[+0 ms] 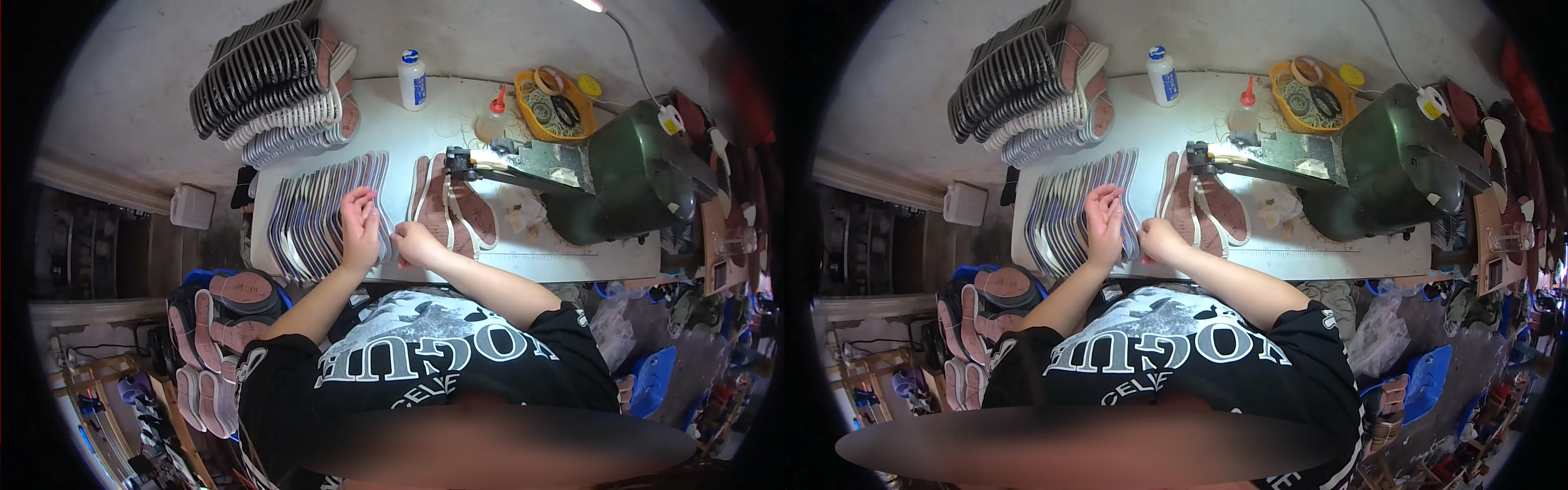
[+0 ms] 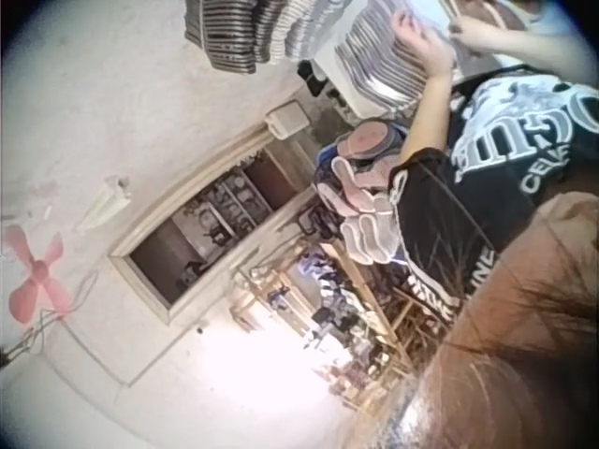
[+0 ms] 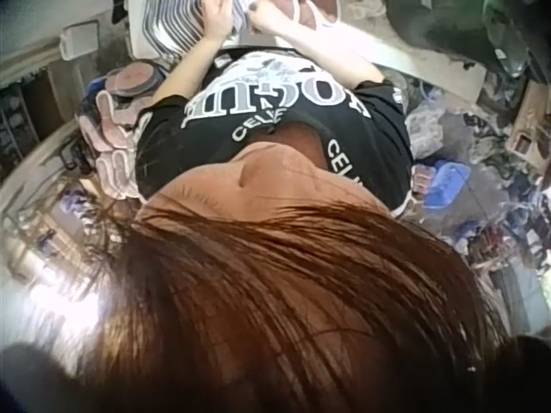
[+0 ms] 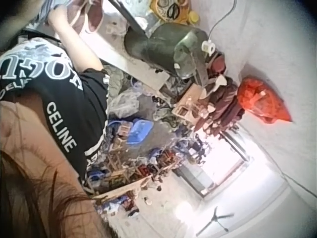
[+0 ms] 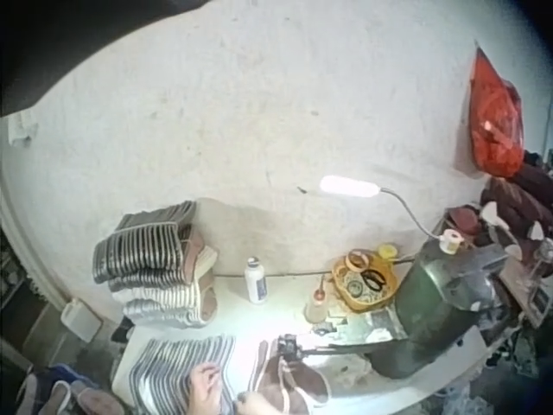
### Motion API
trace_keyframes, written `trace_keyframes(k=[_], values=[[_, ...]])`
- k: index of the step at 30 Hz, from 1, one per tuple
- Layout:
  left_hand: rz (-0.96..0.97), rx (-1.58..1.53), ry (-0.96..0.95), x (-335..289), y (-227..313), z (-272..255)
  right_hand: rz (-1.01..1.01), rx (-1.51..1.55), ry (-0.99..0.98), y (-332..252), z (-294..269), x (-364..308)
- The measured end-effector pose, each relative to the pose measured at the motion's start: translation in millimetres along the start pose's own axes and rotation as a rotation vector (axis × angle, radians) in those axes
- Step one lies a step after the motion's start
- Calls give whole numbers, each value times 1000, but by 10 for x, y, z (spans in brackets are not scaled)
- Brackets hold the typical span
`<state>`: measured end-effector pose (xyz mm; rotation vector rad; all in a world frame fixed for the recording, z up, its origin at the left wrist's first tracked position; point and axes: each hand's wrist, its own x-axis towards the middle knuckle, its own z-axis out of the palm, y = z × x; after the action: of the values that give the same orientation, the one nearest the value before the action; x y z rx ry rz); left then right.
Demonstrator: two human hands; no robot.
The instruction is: Applying adhesive to shoe insoles and preparing them for the next stage of assembly.
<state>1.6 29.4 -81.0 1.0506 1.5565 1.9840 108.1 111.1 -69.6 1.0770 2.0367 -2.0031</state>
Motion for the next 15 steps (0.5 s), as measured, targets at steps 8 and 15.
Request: trace_keyframes(k=[8, 15], values=[[-256, 23, 101, 136, -156, -174, -426, -458, -79, -602, -479, -833], [-820, -794, -223, 426, 731, 203, -514, -617, -344, -1077, -1009, -1329]])
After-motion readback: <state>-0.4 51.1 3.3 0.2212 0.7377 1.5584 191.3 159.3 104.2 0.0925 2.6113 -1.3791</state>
